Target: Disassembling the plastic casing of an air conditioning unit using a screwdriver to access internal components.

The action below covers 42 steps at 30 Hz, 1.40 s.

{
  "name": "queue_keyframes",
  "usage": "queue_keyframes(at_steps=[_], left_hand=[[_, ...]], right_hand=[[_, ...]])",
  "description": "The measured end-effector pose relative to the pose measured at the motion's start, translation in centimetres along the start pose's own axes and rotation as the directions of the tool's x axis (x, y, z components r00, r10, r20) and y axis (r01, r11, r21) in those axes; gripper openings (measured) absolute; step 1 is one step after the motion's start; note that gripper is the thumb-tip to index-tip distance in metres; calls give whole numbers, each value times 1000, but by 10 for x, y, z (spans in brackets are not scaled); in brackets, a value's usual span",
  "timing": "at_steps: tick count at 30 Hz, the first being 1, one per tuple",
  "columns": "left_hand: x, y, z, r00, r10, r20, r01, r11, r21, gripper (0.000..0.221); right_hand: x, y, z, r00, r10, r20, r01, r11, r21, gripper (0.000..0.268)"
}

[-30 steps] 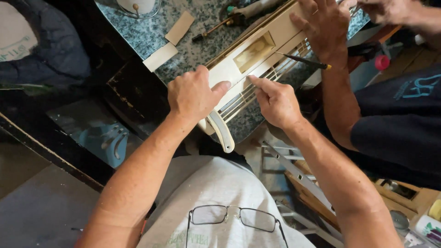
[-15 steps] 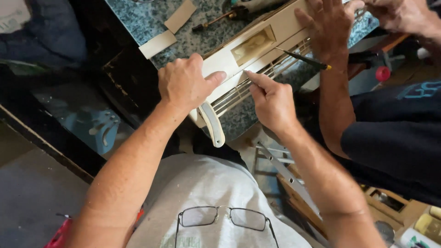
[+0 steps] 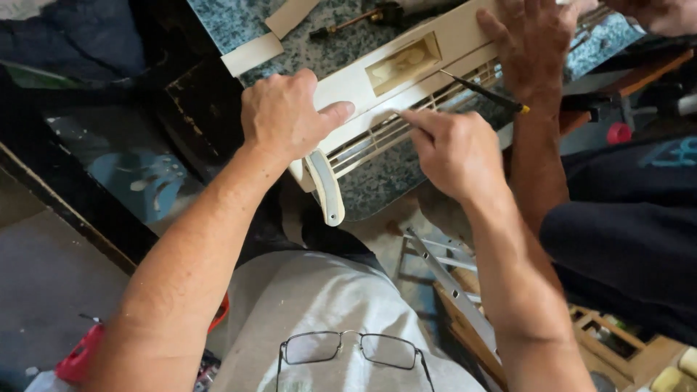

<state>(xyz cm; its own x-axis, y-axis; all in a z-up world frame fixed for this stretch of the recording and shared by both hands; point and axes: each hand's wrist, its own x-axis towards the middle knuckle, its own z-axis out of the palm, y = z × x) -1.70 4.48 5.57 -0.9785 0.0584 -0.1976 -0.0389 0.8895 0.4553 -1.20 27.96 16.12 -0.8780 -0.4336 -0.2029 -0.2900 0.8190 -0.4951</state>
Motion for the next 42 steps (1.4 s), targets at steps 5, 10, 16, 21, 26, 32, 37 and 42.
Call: queue_keyframes(at_steps=[5,10,16,21,26,32,37,42], left_hand=[[-2,-4,0,999,22,-41,-21,999,25,73],[0,-2,0,1000,-24,5,24,1000,16,74],[0,-3,6,1000,-16,-7,17,1000,26,75],[1,-6,9,999,-1,-46,1,1000,16,73],[3,-7,6,1000,-1,-11,1,1000,25,73],[5,-7,4,1000,-1,-19,2,999,47,73],[6,-9,8,1000,-7,-13,8,998,61,75],[5,-10,6,1000,-7,-16,8,997,76,75]], right_hand=[[-3,0,9,997,4,-74,-16,987,-160,29],[-3,-6,13,998,61,-12,-61,998,2,31],[2,-9,11,998,52,28,-52,999,4,31],[15,-2,6,994,74,75,-68,995,-78,33],[18,16,11,983,-158,95,166,983,-81,33],[23,43,23,960,-280,29,272,950,151,32],[34,42,14,967,-242,83,220,951,218,28],[35,41,16,980,-137,148,72,923,379,31]])
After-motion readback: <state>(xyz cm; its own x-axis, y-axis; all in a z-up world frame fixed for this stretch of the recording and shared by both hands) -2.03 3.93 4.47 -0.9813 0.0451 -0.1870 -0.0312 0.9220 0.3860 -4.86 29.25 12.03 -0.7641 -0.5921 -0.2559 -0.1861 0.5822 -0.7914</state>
